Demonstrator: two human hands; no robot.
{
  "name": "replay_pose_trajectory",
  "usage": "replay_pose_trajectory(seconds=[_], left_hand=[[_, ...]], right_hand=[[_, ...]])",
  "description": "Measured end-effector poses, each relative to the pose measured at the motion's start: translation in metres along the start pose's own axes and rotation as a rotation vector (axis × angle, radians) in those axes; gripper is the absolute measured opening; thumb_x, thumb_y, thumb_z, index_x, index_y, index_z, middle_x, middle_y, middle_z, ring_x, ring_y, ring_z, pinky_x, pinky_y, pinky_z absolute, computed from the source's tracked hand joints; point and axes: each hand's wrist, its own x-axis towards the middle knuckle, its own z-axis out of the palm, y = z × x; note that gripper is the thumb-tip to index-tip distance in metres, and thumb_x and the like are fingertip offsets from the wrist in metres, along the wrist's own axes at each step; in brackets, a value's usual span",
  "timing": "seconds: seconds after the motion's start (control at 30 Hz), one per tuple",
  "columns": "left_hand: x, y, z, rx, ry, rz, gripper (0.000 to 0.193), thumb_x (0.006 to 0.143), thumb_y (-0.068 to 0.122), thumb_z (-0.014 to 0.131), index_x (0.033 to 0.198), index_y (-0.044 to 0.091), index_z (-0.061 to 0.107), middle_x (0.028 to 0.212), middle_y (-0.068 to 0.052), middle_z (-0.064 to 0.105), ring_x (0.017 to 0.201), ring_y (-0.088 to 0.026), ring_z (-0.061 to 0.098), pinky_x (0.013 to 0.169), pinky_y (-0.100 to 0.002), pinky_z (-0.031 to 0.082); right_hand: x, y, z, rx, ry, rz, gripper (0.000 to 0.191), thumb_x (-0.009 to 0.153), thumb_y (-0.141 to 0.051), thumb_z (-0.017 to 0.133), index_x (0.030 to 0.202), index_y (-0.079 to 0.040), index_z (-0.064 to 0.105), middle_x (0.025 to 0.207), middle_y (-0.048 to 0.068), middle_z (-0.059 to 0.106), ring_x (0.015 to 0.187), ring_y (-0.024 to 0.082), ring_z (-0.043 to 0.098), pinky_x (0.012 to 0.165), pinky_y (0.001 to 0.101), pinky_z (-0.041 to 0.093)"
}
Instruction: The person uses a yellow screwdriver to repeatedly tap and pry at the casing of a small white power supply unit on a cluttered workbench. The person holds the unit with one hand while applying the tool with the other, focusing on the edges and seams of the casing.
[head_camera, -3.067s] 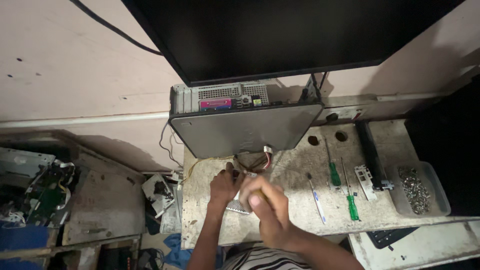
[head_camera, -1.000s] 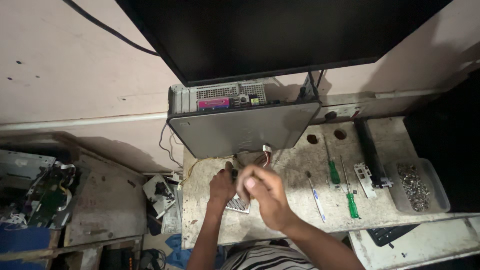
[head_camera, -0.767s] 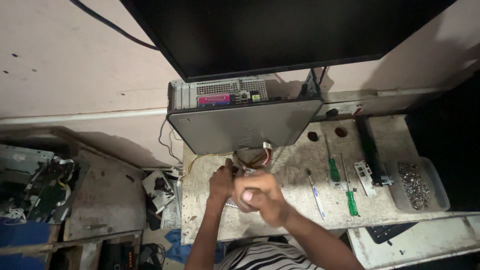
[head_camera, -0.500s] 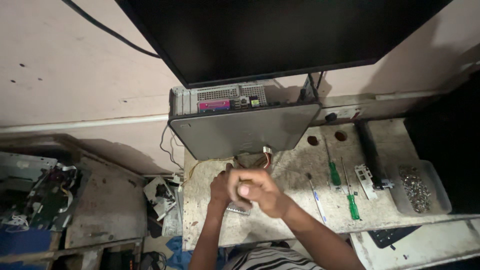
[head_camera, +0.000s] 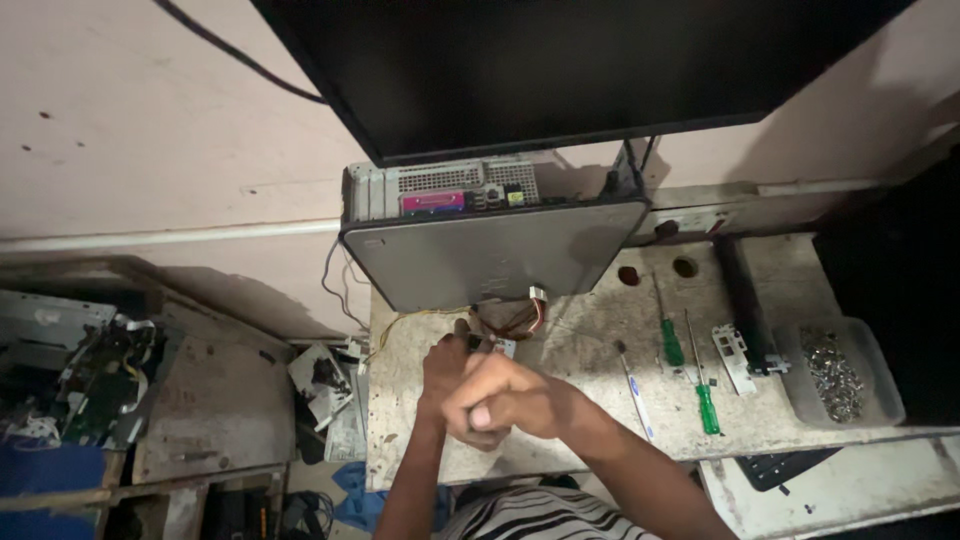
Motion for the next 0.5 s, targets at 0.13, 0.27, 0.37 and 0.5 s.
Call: replay_pose_trajectory(seconds=[0.13, 0.27, 0.37, 0.5], left_hand=[[0.001, -0.009, 0.009, 0.053, -0.027, 0.031, 0.066, 0.092, 0.056, 0.06, 0.135, 0.008, 0.043, 0.099, -0.025, 0.07, 0.09, -0.042, 0.074, 0.075, -0.05, 0.062], [-0.007, -0.008, 0.01, 0.022, -0.008, 0.019, 0.066, 0.092, 0.057, 0.06, 0.132, 0.007, 0.045, 0.1, -0.026, 0.07, 0.091, -0.044, 0.073, 0.076, -0.051, 0.06], [-0.011, -0.002, 0.003, -0.023, 0.037, 0.002, 0.066, 0.092, 0.058, 0.06, 0.13, 0.007, 0.046, 0.1, -0.026, 0.07, 0.092, -0.045, 0.072, 0.077, -0.052, 0.059], [-0.009, 0.004, -0.006, -0.039, 0.066, -0.003, 0.065, 0.091, 0.06, 0.059, 0.127, 0.006, 0.048, 0.1, -0.027, 0.069, 0.093, -0.046, 0.07, 0.078, -0.054, 0.058]], right_hand=[[0.009, -0.009, 0.011, -0.119, 0.14, -0.062, 0.04, 0.107, -0.036, 0.05, 0.083, -0.004, 0.053, 0.06, 0.001, 0.047, 0.05, 0.011, 0.043, 0.051, 0.0277, 0.034], [0.011, -0.008, 0.037, -0.457, 0.372, -0.102, 0.037, 0.103, -0.035, 0.05, 0.091, -0.001, 0.056, 0.072, 0.003, 0.053, 0.06, 0.012, 0.049, 0.057, 0.03, 0.041], [0.004, -0.005, 0.056, -0.506, 0.585, -0.088, 0.037, 0.105, -0.035, 0.048, 0.096, 0.0, 0.058, 0.08, 0.004, 0.058, 0.068, 0.011, 0.056, 0.061, 0.0293, 0.048], [-0.003, -0.001, 0.059, -0.456, 0.747, -0.153, 0.039, 0.105, -0.035, 0.046, 0.085, -0.002, 0.055, 0.069, 0.002, 0.052, 0.059, 0.01, 0.046, 0.057, 0.0282, 0.038]])
